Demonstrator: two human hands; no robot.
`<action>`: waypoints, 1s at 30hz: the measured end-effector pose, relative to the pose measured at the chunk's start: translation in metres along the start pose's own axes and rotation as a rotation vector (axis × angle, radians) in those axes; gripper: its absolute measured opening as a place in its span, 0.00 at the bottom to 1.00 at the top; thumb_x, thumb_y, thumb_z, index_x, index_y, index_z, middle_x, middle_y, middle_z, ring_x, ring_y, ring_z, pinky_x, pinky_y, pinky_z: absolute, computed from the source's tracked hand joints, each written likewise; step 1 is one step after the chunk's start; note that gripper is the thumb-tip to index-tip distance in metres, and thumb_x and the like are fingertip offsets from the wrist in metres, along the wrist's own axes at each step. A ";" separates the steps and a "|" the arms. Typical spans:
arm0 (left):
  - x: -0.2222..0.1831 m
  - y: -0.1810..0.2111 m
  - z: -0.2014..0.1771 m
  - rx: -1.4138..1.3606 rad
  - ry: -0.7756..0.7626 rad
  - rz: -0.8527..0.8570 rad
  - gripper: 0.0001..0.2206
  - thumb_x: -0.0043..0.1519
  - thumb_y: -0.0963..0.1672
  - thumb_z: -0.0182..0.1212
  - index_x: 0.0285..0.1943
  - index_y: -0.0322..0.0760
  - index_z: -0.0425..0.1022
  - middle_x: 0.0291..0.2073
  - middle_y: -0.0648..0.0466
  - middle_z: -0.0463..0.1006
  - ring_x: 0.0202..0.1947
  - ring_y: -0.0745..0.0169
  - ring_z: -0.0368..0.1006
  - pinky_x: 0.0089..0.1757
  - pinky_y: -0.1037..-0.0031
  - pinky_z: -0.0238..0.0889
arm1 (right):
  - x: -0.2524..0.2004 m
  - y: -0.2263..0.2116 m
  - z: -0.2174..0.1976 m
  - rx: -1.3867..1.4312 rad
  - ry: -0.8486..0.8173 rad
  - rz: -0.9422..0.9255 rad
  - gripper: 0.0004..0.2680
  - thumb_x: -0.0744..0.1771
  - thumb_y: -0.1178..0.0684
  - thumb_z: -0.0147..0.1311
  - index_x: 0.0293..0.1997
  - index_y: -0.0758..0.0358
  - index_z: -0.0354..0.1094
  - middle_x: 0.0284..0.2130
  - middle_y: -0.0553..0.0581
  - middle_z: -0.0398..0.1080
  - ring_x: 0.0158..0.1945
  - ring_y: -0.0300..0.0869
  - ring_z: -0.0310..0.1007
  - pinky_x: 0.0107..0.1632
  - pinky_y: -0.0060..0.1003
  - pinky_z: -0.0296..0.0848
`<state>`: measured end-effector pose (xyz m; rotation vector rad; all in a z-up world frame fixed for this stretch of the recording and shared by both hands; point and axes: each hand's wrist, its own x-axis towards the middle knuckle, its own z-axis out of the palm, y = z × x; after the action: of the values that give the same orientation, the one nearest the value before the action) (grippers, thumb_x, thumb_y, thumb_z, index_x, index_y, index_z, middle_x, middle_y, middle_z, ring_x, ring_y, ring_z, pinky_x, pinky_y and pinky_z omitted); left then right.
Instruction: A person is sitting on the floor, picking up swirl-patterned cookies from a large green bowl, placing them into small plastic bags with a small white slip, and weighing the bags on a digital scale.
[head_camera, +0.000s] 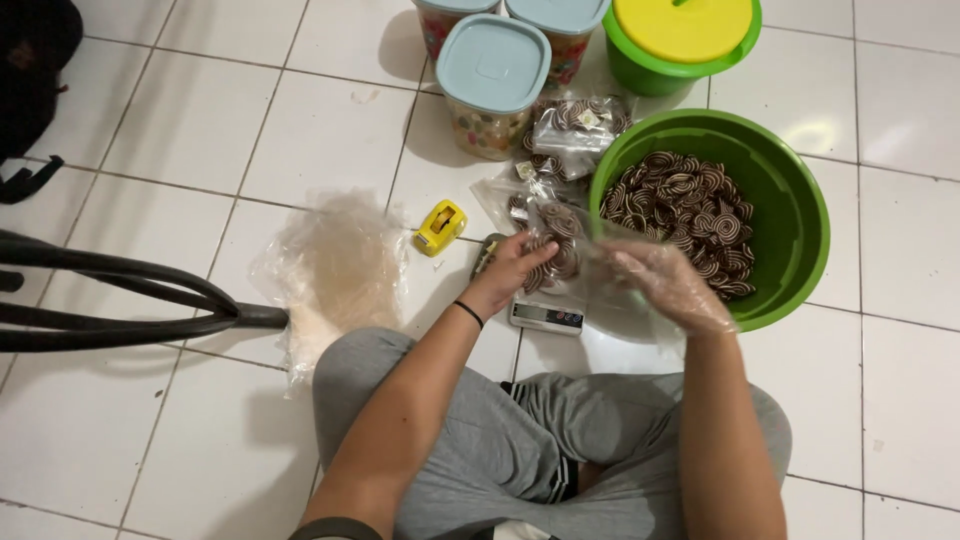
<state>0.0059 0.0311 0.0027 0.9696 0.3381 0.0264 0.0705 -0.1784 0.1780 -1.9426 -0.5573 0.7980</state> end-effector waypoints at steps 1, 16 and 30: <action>-0.002 -0.002 0.003 0.001 0.002 -0.005 0.17 0.61 0.45 0.72 0.54 0.31 0.76 0.40 0.43 0.82 0.35 0.53 0.82 0.30 0.62 0.80 | 0.000 0.004 0.003 0.004 -0.001 0.004 0.13 0.71 0.55 0.48 0.59 0.71 0.71 0.49 0.78 0.74 0.52 0.62 0.75 0.56 0.57 0.73; -0.014 0.000 0.020 0.173 0.010 0.196 0.13 0.65 0.45 0.67 0.54 0.34 0.80 0.39 0.54 0.82 0.45 0.70 0.73 0.50 0.71 0.70 | 0.013 0.035 0.031 0.003 0.107 -0.050 0.18 0.68 0.47 0.56 0.63 0.63 0.67 0.55 0.72 0.71 0.59 0.63 0.70 0.60 0.62 0.69; -0.013 -0.006 0.017 0.452 -0.038 -0.009 0.13 0.64 0.48 0.67 0.52 0.37 0.81 0.40 0.45 0.84 0.43 0.56 0.80 0.46 0.64 0.71 | 0.027 0.075 0.039 -0.265 0.331 -0.198 0.08 0.66 0.51 0.64 0.46 0.62 0.79 0.40 0.67 0.78 0.48 0.61 0.77 0.50 0.55 0.75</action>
<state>-0.0017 0.0122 0.0103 1.4143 0.3197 -0.0803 0.0648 -0.1725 0.0892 -2.1615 -0.6639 0.2777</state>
